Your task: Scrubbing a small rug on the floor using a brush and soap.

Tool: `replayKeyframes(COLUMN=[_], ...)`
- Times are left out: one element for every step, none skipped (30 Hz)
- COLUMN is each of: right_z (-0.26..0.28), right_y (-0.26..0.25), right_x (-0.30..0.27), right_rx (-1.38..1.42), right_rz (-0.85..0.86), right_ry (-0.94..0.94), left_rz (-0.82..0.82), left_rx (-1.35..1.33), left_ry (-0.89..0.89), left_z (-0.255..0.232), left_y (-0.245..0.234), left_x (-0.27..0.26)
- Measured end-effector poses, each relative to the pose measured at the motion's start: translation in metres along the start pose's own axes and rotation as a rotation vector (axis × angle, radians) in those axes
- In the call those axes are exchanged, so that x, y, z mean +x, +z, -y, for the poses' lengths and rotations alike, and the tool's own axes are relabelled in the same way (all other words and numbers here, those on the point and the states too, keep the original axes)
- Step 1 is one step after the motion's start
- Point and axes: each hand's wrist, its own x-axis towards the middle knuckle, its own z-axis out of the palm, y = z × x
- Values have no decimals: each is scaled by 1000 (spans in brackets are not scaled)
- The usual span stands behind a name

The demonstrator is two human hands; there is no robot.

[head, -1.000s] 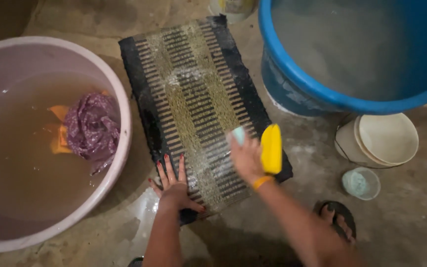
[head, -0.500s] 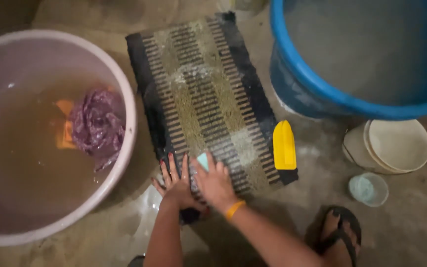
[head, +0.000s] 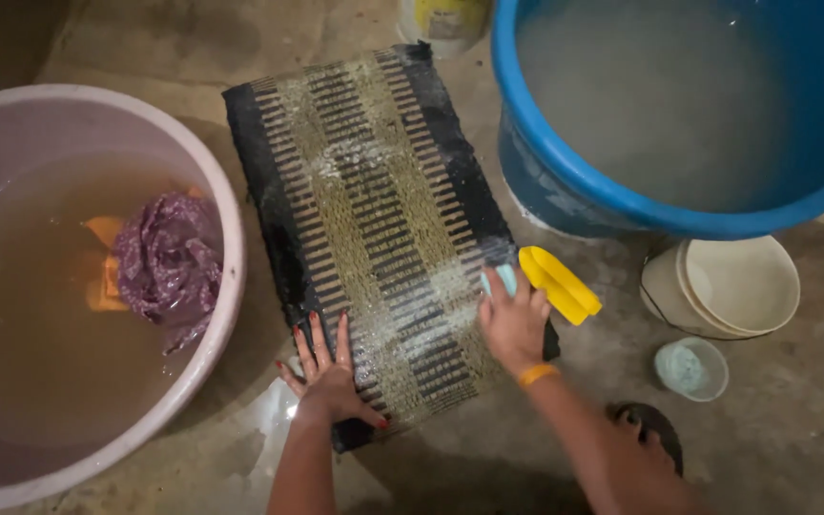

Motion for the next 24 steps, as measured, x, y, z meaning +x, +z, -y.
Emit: replayKeyframes(right_z=[5, 10, 22, 34, 46, 65, 83, 101, 105, 108, 113, 108, 103, 99, 79, 59, 38, 18, -3, -23, -35, -46, -58, -49], right_y=[3, 7, 6, 5, 4, 0, -3, -6, -2, 3, 8, 11, 14, 18, 17, 17, 16, 10, 3, -4, 0, 3, 6, 9], right_x=[-10, -20, -32, -44, -57, -65, -71, -76, -76, -75, -75, -64, -53, -41, -29, -16, -3, -1, 4, 9, 1, -7, -13, -25], right_rx=[-22, -44, -44, 6, 57, 59, 128, 198, 198, 248, 298, 300, 336, 371, 371, 303, 232, 228, 172, 116, 113, 128, 145, 142], right_rz=[-25, -50, -46, 9, 66, 71, 187, 303, 305, 251, 196, 198, 299, 400, 404, 242, 78, 81, -5, -91, -90, -120, -151, -151], right_ry=[3, 6, 5, -90, -187, -188, -251, -313, -313, -404, -494, -493, -403, -313, -313, -299, -285, -285, -273, -261, -262, -266, -271, -274], left_rz=[6, 12, 14, 16, 19, 22, 20, 19, 20, 23, 26, 28, 21, 13, 17, 11, 5, 7, 9, 11, 13, 13, 12, 12], left_rx=[-6, -13, -13, -11, -9, -9, -5, 0, 1, 4, 8, 10, 9, 9, 7, 8, 8, 5, 4, 4, 1, 3, 5, 1], left_ry=[-2, -4, -6, -6, -8, -12, -10, -8, -9, -5, -3, -5, 0, 5, 3, 7, 14, 15, 19, 22, 25, 25, 25, 26], left_z=[-1, -1, -2, -3, -3, -2, -1, 0, 0, 0, 0, 0, 0, 0, 1, 2, 1, 2, 1, 0, 1, 1, 2, 0], left_y=[-1, -2, -3, -3, -3, -2, -1, -1, 0, 2, 3, 2, 2, 3, 1, 0, -1, 0, 0, -1, -1, 0, -1, -3], left_x=[0, 0, 0, 0, -1, -1, 0, 1, 2, 3, 4, 4, 3, 3, 2, 0, 0, -1, -1, 0, -1, -2, -2, -3])
